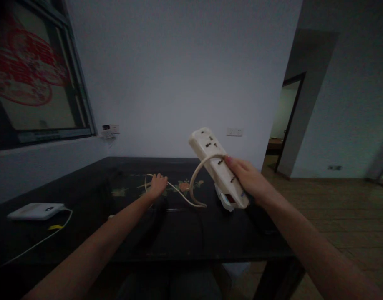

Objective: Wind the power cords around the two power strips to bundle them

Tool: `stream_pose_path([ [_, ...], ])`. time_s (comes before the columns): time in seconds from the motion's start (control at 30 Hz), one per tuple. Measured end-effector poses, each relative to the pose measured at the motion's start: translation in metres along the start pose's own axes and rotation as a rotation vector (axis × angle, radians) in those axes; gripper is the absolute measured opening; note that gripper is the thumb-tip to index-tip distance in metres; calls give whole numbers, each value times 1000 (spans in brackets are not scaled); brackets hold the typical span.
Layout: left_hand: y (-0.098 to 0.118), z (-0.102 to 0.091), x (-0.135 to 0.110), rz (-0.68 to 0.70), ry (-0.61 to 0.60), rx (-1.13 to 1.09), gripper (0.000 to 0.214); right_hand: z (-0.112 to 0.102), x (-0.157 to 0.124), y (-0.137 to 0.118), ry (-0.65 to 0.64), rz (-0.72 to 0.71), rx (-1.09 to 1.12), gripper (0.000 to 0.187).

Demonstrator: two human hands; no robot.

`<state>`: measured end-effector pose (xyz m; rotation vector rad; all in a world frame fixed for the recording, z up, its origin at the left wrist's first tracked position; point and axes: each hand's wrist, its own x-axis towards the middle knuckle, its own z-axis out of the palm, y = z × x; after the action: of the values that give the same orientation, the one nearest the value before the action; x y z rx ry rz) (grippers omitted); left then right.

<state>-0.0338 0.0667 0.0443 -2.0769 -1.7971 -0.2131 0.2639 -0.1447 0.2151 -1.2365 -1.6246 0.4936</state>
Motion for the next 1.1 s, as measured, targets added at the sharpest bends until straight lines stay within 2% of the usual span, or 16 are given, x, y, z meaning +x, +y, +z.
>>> stream_pose_path([
  [0.13, 7, 4, -5, 31, -125, -37, 34, 33, -5, 21, -150, 45, 82, 66],
  [0.27, -5, -5, -16, 165, -221, -159, 33, 51, -6, 33, -209, 20, 70, 58],
  [0.4, -13, -35, -36, 312, -215, -364, 45, 62, -3, 37, -238, -61, -7, 52],
  [0.53, 0, -79, -79, 431, -154, -640, 39, 71, -3, 37, -239, -123, -94, 47],
  [0.57, 6, -90, -93, 452, -126, -762, 41, 73, -3, 37, -233, -135, -115, 46],
  [0.6, 12, -100, -108, 462, -143, -1115, 46, 75, -4, 37, -225, -150, -132, 44],
  [0.63, 19, -108, -123, 466, -200, -1428, 52, 77, -4, 36, -212, -166, -148, 43],
  [0.7, 33, -119, -147, 497, -315, -1781, 52, 81, -5, 35, -192, -193, -174, 41],
  [0.77, 44, -124, -162, 392, -353, -2018, 44, 85, -7, 35, -186, -206, -200, 39],
  [0.87, 52, -124, -167, 146, -316, -2229, 42, 89, -11, 36, -206, -218, -228, 39],
  [0.93, 53, -122, -164, 70, -250, -2259, 44, 92, -14, 38, -216, -225, -245, 41],
  [1.1, 55, -115, -163, 39, -134, -2178, 46, 97, -19, 45, -224, -232, -260, 43],
])
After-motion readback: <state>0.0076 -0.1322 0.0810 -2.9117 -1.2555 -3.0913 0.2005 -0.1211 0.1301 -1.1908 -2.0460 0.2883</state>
